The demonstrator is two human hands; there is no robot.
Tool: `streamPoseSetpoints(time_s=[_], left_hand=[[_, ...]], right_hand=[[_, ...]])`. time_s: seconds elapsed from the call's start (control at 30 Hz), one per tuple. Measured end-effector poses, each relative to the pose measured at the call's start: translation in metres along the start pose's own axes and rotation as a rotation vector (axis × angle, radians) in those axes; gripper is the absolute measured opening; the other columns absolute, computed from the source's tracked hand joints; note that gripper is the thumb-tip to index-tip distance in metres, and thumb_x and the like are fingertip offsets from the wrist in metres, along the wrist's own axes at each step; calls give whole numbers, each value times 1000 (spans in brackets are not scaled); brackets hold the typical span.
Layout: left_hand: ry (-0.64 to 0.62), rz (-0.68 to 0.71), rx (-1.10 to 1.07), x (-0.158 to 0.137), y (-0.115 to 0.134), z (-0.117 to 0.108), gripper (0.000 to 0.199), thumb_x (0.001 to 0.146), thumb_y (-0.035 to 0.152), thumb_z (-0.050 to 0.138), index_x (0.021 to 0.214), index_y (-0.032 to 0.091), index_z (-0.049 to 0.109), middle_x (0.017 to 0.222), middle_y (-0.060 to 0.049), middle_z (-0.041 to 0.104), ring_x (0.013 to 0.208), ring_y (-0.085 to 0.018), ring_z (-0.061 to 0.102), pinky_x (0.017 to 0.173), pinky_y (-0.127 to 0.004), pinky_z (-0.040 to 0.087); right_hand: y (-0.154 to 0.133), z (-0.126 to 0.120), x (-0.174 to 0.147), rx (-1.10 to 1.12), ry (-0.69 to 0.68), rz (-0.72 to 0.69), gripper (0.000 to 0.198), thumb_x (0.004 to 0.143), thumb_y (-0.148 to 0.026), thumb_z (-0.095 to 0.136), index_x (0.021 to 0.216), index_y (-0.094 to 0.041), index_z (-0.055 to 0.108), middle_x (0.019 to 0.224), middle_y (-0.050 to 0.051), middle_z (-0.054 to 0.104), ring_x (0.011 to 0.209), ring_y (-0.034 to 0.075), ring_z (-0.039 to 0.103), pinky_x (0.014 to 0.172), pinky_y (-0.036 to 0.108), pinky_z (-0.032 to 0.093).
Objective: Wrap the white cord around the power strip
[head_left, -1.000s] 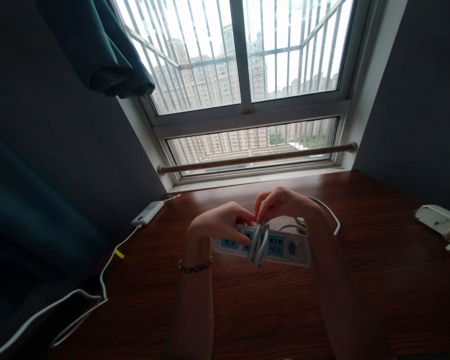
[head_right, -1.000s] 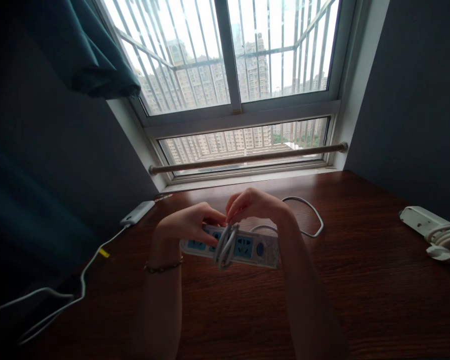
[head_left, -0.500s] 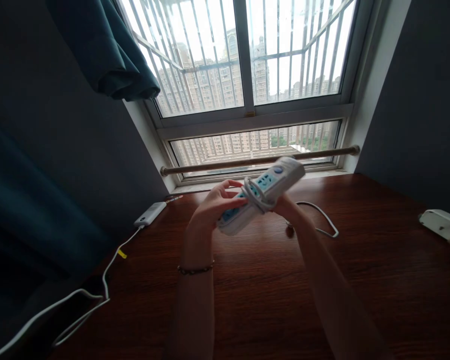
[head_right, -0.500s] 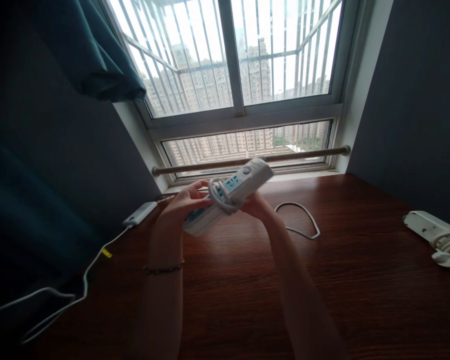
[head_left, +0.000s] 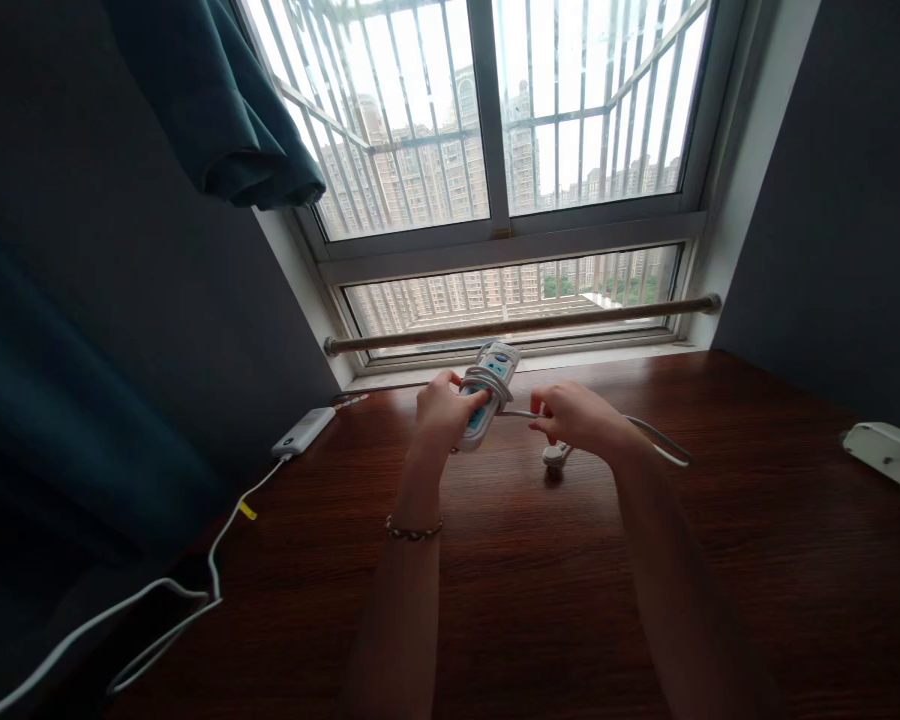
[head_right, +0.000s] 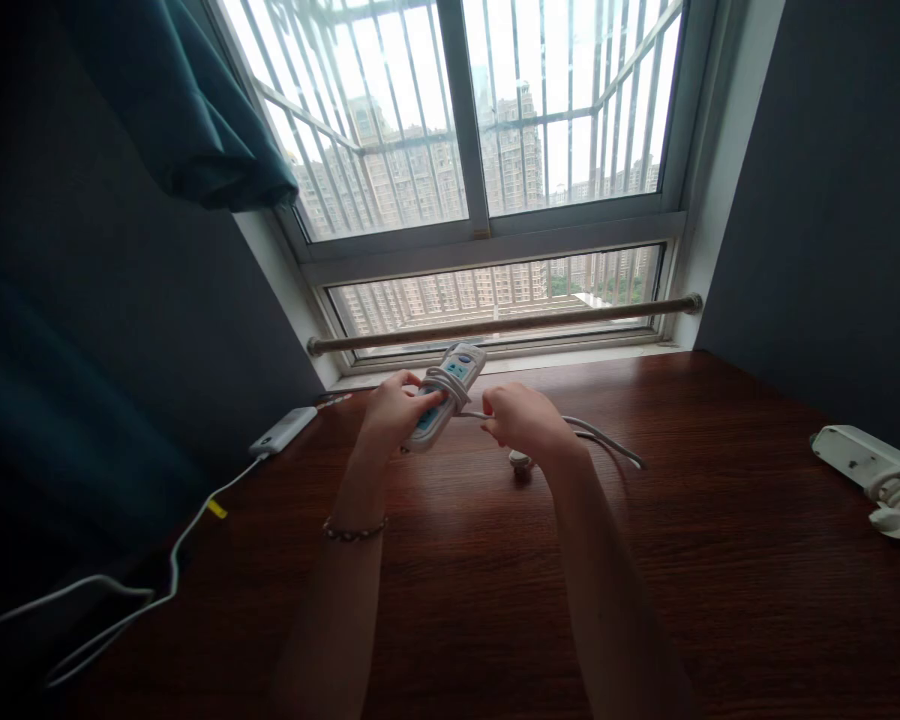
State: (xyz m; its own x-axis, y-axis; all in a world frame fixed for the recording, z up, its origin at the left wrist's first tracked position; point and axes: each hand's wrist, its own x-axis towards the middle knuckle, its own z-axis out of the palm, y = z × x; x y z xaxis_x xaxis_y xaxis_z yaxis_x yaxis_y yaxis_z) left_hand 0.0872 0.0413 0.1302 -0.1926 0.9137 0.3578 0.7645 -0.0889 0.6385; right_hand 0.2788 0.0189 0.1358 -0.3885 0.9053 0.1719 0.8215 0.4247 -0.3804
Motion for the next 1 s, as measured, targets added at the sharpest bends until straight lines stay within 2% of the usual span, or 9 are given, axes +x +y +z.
streamPoseSetpoints(time_s=[0.13, 0.23, 0.3, 0.37, 0.47, 0.6, 0.7, 0.77, 1.0], left_hand=[[-65, 128, 116, -7, 9, 2, 33, 62, 42, 66, 83, 16, 62, 70, -5, 64, 68, -19, 58, 58, -25, 39], [-215, 333, 100, -12, 12, -1, 28, 64, 37, 65, 83, 16, 64, 72, -4, 64, 70, -18, 57, 60, -24, 39], [-392, 465, 41, -14, 11, -7, 26, 67, 35, 63, 84, 15, 66, 74, -2, 65, 71, -16, 56, 62, -22, 39], [-635, 536, -42, -14, 9, -16, 30, 69, 36, 63, 91, 15, 66, 77, -1, 65, 71, -14, 56, 63, -21, 40], [-979, 544, -131, -14, 5, -28, 46, 65, 37, 68, 104, 15, 63, 84, 0, 65, 72, -14, 55, 64, -20, 42], [-1271, 521, -173, -16, 2, -39, 49, 58, 35, 74, 102, 16, 64, 80, 0, 64, 66, -13, 54, 58, -19, 43], [-1344, 510, -205, -18, 3, -42, 48, 54, 33, 77, 98, 15, 66, 77, -1, 64, 63, -14, 54, 53, -20, 43], [-1346, 500, -216, -18, 4, -41, 51, 52, 32, 78, 99, 15, 66, 78, -2, 65, 63, -15, 55, 53, -20, 44], [-1382, 427, -259, -17, 3, -39, 56, 51, 30, 79, 103, 16, 66, 77, -1, 66, 62, -15, 57, 53, -20, 46]], right_hand=[[-7, -5, -6, -259, 141, -75, 10, 75, -29, 61, 77, -26, 70, 74, 3, 64, 72, 18, 58, 56, 24, 28], [-11, -8, -9, -291, 137, -146, 11, 74, -28, 60, 76, -30, 71, 69, 1, 63, 69, 17, 57, 56, 24, 26], [-13, -10, -12, -247, 126, -181, 8, 72, -28, 64, 75, -32, 71, 65, -1, 61, 65, 15, 55, 55, 24, 25], [-14, -13, -15, -183, 120, -211, 5, 68, -29, 69, 72, -29, 70, 62, -3, 60, 61, 12, 52, 54, 23, 24], [-17, -15, -18, -24, 75, -287, 20, 60, -35, 77, 68, -21, 67, 59, -4, 57, 56, 9, 47, 51, 21, 23], [-24, -15, -21, 333, -151, -426, 31, 57, -37, 79, 69, -14, 62, 58, -5, 54, 52, 6, 44, 47, 17, 27], [-24, -15, -22, 565, -339, -455, 31, 62, -36, 76, 73, -12, 59, 61, -3, 55, 53, 7, 47, 47, 16, 32], [-22, -15, -22, 630, -394, -437, 31, 64, -35, 75, 75, -11, 58, 63, -2, 56, 54, 8, 49, 48, 16, 35], [-11, -28, -30, 590, -381, -451, 24, 71, -30, 70, 80, -9, 65, 70, 3, 62, 61, 10, 53, 55, 17, 41]])
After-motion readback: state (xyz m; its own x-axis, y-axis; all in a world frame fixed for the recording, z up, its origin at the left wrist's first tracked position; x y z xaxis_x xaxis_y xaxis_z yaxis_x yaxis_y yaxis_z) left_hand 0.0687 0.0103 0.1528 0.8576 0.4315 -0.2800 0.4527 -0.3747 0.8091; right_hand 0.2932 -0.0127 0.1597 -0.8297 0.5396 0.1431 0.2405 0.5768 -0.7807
